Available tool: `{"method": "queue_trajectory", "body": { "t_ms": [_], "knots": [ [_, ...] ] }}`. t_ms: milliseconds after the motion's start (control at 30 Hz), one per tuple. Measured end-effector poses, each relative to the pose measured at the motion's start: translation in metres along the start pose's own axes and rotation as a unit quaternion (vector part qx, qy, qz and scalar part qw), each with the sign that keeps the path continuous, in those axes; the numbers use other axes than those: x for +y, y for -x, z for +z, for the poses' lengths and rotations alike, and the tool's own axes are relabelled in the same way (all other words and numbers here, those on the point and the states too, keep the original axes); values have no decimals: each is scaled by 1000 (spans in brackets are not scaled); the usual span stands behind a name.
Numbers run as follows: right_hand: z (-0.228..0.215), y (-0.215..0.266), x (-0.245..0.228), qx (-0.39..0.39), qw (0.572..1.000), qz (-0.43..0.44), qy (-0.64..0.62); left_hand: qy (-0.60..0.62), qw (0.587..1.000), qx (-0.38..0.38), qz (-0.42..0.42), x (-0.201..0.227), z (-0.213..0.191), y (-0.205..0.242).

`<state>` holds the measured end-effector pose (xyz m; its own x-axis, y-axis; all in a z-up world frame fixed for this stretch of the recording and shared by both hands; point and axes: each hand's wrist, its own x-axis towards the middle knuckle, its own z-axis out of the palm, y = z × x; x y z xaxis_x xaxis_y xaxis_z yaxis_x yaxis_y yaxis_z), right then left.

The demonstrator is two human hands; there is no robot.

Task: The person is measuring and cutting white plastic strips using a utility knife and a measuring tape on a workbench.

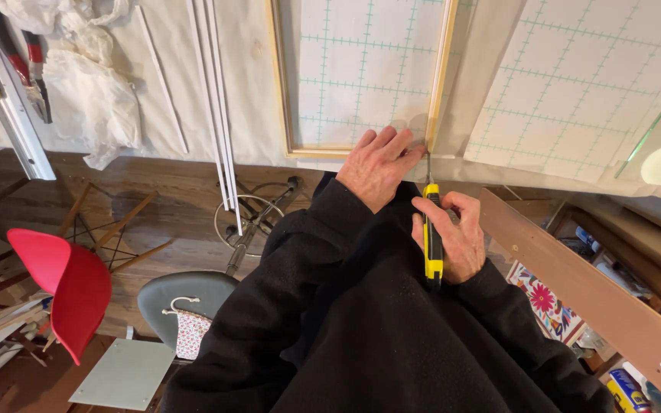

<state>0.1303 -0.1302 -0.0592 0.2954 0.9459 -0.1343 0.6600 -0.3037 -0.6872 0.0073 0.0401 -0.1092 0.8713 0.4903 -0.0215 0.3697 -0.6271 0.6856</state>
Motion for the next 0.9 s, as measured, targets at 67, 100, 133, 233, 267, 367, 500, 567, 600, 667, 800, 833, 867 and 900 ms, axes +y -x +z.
{"method": "queue_trajectory", "body": {
  "t_ms": [67,100,133,233,267,367,500,567,600,667,800,833,867,900],
  "knots": [
    [-1,-1,0,6,1000,-18,3,-11,1000,5,0,0,2,0],
    [0,1,1,5,1000,-19,3,-11,1000,5,-2,0,3,0],
    [1,2,2,2,1000,-5,5,-11,1000,7,-1,0,3,1],
    [2,1,1,2,1000,8,8,-15,1000,12,0,-1,3,1],
    [1,1,1,3,1000,8,12,-18,1000,14,2,-1,4,1],
    [-2,-3,-5,5,1000,-2,18,-12,1000,6,1,0,4,1],
    [-2,-9,-9,14,1000,-15,2,-19,1000,-3,-4,-1,2,1],
    [-1,-9,-8,19,999,-15,-33,-8,1000,6,-2,-1,3,0],
    [-1,-8,-8,19,999,-14,-33,-7,1000,5,-2,0,2,0],
    [0,-8,-7,16,999,-14,-36,-8,1000,-7,-4,0,1,1],
    [0,-8,-4,6,999,-19,-42,-3,1000,-1,-5,0,2,1],
    [0,-8,-4,5,999,-22,-44,-2,1000,-2,-8,1,2,1],
    [1,-8,-3,4,999,-26,-46,-2,1000,-2,-11,1,1,1],
    [0,-8,-4,4,999,-26,-46,-2,1000,-2,-11,1,1,1]
  ]
}}
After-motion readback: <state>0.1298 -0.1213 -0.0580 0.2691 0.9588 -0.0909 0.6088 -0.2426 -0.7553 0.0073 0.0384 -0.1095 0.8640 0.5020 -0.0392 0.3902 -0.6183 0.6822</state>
